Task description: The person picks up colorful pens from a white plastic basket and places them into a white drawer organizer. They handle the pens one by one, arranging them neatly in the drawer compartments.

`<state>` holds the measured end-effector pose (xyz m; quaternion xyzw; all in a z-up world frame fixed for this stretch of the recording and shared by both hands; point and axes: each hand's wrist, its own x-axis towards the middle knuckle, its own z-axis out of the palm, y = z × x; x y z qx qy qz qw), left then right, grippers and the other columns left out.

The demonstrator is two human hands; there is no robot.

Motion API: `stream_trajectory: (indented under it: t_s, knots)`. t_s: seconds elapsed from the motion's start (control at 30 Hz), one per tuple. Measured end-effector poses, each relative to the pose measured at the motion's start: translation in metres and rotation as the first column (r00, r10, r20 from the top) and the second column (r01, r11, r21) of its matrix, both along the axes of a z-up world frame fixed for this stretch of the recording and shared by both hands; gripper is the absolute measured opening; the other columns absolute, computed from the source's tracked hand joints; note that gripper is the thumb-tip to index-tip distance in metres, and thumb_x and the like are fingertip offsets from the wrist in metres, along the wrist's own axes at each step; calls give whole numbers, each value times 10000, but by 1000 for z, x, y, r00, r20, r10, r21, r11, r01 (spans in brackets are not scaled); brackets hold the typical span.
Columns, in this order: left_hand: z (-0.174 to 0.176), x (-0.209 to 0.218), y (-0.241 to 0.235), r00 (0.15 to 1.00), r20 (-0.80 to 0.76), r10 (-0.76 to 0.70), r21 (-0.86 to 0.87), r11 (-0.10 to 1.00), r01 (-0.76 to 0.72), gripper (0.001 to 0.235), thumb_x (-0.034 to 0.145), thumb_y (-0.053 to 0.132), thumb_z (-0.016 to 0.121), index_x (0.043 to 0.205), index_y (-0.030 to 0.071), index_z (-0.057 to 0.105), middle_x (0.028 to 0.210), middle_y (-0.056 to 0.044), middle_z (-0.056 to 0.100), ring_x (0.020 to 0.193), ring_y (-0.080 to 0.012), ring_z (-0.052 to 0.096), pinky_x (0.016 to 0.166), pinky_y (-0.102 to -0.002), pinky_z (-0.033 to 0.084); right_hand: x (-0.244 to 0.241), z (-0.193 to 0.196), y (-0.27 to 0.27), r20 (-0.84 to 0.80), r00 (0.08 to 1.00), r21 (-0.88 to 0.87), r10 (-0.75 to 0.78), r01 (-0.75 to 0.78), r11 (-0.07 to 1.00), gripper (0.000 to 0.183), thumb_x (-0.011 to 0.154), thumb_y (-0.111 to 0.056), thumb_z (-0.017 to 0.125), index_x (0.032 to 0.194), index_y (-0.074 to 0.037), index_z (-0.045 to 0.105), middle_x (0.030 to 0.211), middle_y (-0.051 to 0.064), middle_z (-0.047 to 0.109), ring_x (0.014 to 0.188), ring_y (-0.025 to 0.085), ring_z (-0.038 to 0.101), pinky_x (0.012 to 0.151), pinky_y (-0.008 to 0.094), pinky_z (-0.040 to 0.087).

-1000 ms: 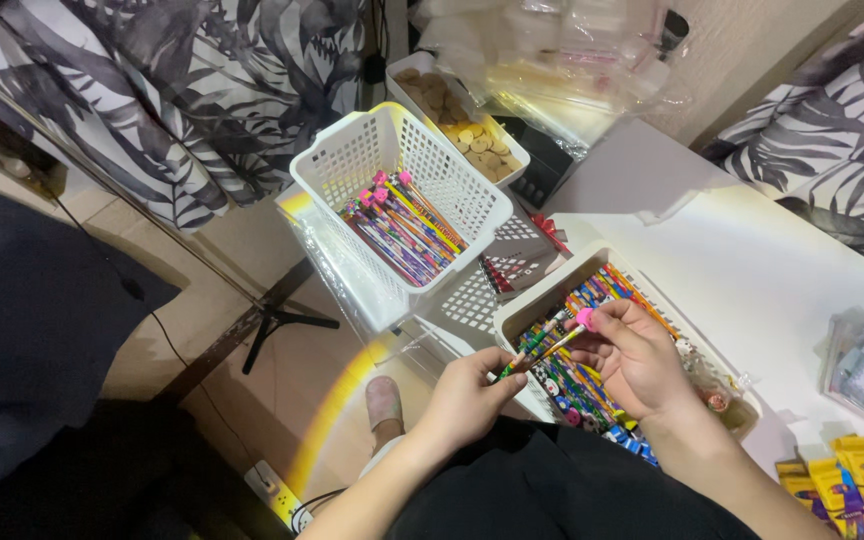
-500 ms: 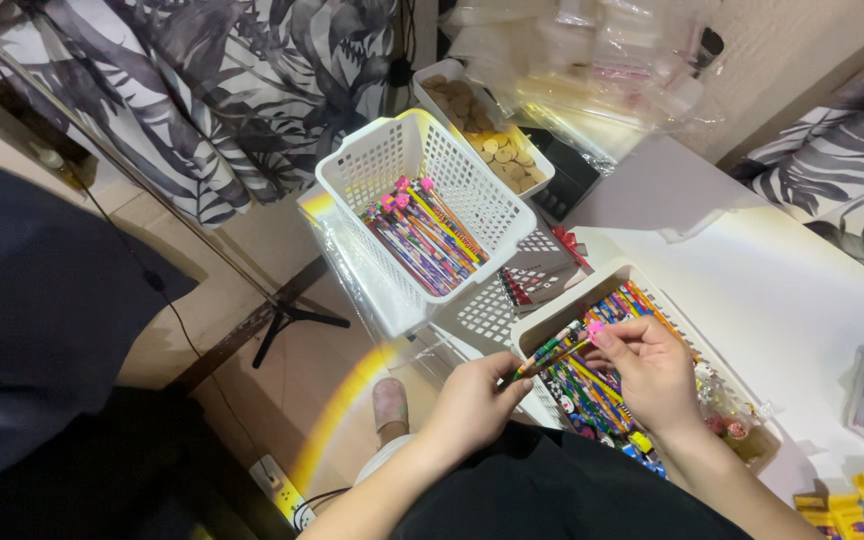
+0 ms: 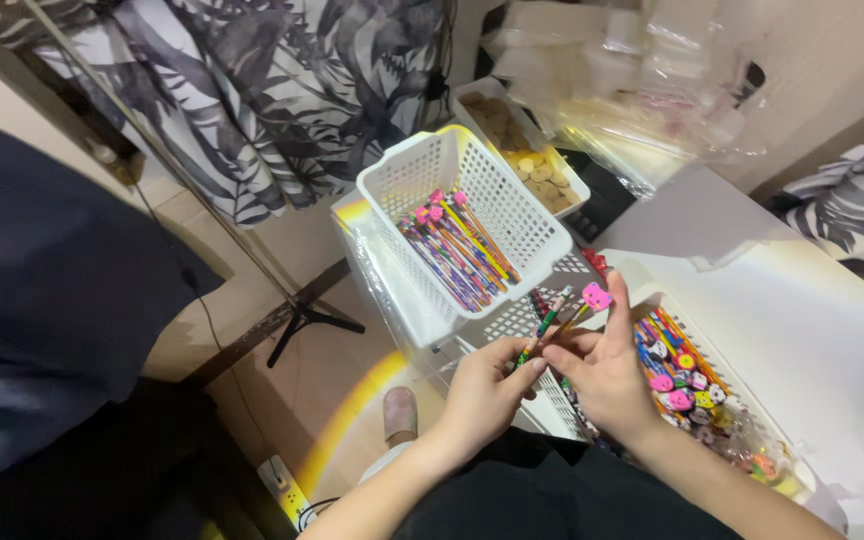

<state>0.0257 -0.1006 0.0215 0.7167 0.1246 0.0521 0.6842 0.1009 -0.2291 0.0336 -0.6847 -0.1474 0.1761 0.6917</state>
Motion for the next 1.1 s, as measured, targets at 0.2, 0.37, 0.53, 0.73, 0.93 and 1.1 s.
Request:
stream_trajectory:
  t_s: [0.2,0.37,0.53,0.73,0.93,1.1]
  knots:
    - [-7,-13,31,986,21,166,8,986,-166,272,864,250,535,1102,223,665,751,69,667,723,-48,601,717,-210,431,29,51,52,-49,995,31,-87,88,996,712,724,125,604,1351,-128,381,912,196,645,841,231,633,756,355,529]
    - [-14,-23,59,946,-26,324,-227,919,-321,346,871,243,502,1183,152,620,1025,19,687,775,-81,640,694,-222,511,96,46,98,172,971,79,-167,155,985,302,775,34,655,1042,-50,539,898,109,658,781,139,634,757,250,536]
    - [-17,-31,81,927,-48,373,-268,889,-371,345,871,229,517,1188,151,632,979,9,673,708,-70,607,664,-207,505,133,30,156,368,882,-537,295,-57,842,147,802,-111,650,939,-61,663,930,68,699,869,163,655,815,308,490]
    - [-29,-32,98,903,-82,422,-281,859,-427,343,856,251,537,1157,134,653,943,-35,685,795,-63,599,653,-214,544,162,-22,202,167,781,-970,602,20,242,94,792,-191,651,798,-99,636,875,78,663,828,232,603,750,374,457]
    - [-26,-33,104,922,-122,367,-218,896,-386,324,863,263,535,1149,173,660,838,2,663,661,-55,533,584,-203,485,164,-50,206,-92,767,-995,635,-46,-89,269,811,-299,689,671,-119,547,682,48,611,647,202,554,597,324,421]
    - [-21,-25,95,953,-68,295,-123,946,-301,301,857,258,547,1121,168,660,859,41,697,831,-31,639,817,-187,470,167,-30,174,102,773,-982,626,-23,189,290,762,-461,633,776,-177,693,779,13,695,778,192,623,697,324,426]
